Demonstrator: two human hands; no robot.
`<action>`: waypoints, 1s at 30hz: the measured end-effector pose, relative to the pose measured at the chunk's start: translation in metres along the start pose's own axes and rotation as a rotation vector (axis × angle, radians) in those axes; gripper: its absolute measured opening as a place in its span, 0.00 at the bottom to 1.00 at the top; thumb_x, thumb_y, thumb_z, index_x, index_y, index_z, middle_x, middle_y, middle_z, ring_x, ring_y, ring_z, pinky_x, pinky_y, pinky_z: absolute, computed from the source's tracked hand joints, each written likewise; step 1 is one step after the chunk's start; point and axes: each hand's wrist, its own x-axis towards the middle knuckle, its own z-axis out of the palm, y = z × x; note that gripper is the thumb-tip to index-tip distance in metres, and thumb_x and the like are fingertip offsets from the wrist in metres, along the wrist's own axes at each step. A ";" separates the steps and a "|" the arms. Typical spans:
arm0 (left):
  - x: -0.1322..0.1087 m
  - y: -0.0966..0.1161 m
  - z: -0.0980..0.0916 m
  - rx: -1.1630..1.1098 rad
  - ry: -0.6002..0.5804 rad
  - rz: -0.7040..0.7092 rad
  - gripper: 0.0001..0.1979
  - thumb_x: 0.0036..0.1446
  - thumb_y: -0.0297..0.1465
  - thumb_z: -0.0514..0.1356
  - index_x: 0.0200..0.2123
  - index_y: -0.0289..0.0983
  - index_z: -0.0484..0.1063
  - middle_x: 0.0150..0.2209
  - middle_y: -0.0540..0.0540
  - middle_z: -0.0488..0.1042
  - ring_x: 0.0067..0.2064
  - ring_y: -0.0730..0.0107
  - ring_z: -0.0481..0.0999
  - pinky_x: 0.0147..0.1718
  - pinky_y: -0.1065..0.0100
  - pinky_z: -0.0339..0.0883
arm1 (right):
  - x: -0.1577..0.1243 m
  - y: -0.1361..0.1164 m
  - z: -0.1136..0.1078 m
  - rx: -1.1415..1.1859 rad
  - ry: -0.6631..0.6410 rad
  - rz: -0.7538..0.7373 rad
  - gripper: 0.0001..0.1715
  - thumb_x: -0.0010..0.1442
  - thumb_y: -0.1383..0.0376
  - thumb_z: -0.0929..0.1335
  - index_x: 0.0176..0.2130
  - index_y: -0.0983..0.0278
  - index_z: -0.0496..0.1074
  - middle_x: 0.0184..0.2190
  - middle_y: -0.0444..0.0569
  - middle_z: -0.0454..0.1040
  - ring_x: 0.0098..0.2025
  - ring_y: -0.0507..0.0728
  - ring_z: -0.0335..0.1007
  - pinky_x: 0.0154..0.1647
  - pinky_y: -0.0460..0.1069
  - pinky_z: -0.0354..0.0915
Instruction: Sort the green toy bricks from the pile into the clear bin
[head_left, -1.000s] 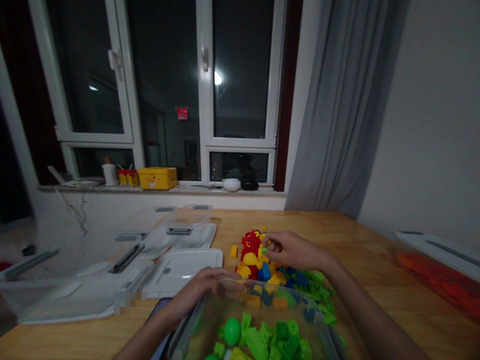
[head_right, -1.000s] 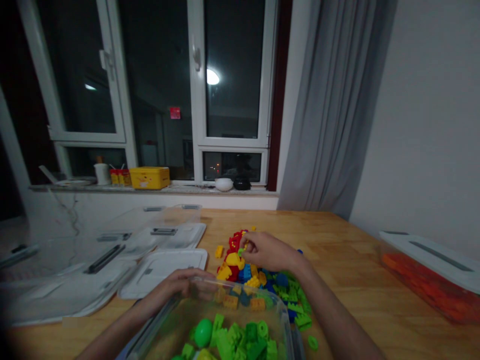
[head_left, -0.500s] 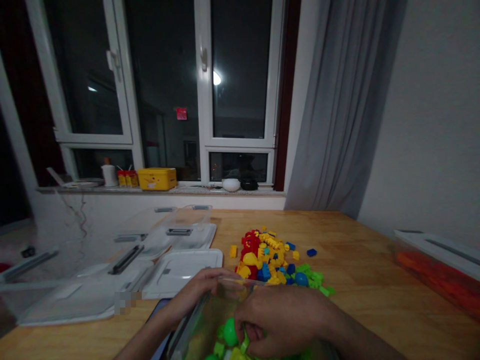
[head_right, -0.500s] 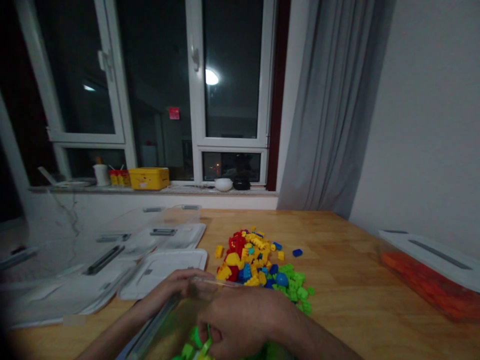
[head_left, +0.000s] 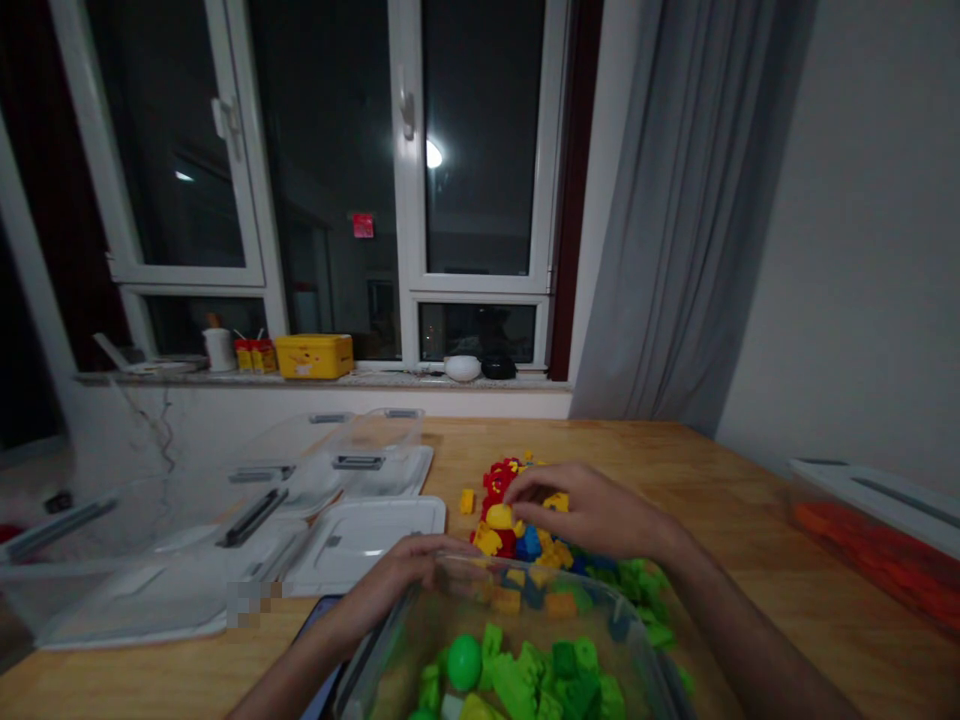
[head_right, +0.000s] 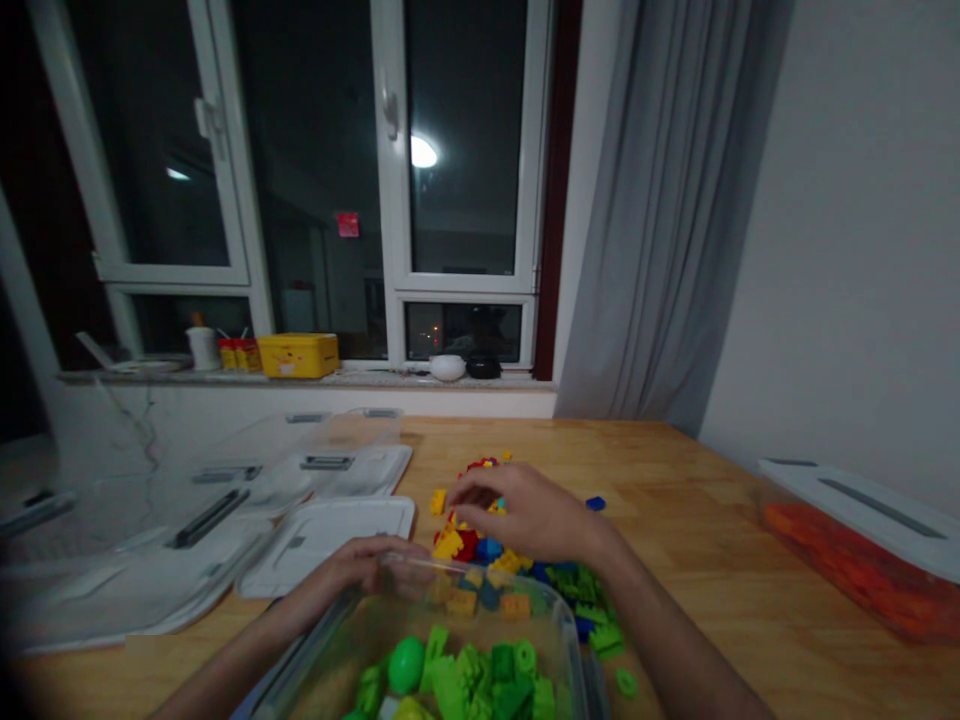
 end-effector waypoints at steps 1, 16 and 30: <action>0.000 -0.001 0.000 -0.024 -0.012 -0.007 0.29 0.39 0.23 0.52 0.46 0.36 0.78 0.46 0.44 0.81 0.49 0.51 0.77 0.53 0.53 0.63 | 0.000 0.013 -0.007 -0.005 0.056 0.039 0.14 0.63 0.60 0.65 0.44 0.64 0.76 0.41 0.49 0.80 0.41 0.54 0.75 0.44 0.47 0.68; -0.001 0.008 0.004 0.007 0.006 -0.021 0.28 0.39 0.24 0.52 0.45 0.36 0.79 0.45 0.44 0.82 0.49 0.52 0.77 0.54 0.53 0.63 | -0.040 0.199 -0.017 -0.474 -0.215 0.871 0.07 0.41 0.71 0.69 0.23 0.68 0.80 0.21 0.46 0.76 0.26 0.53 0.70 0.25 0.44 0.57; -0.005 0.016 0.011 -0.059 0.001 -0.028 0.27 0.41 0.22 0.52 0.45 0.35 0.79 0.45 0.43 0.82 0.49 0.51 0.78 0.55 0.50 0.62 | -0.036 0.186 -0.011 -0.386 -0.277 0.840 0.13 0.42 0.68 0.72 0.32 0.68 0.82 0.30 0.49 0.80 0.30 0.55 0.73 0.24 0.44 0.59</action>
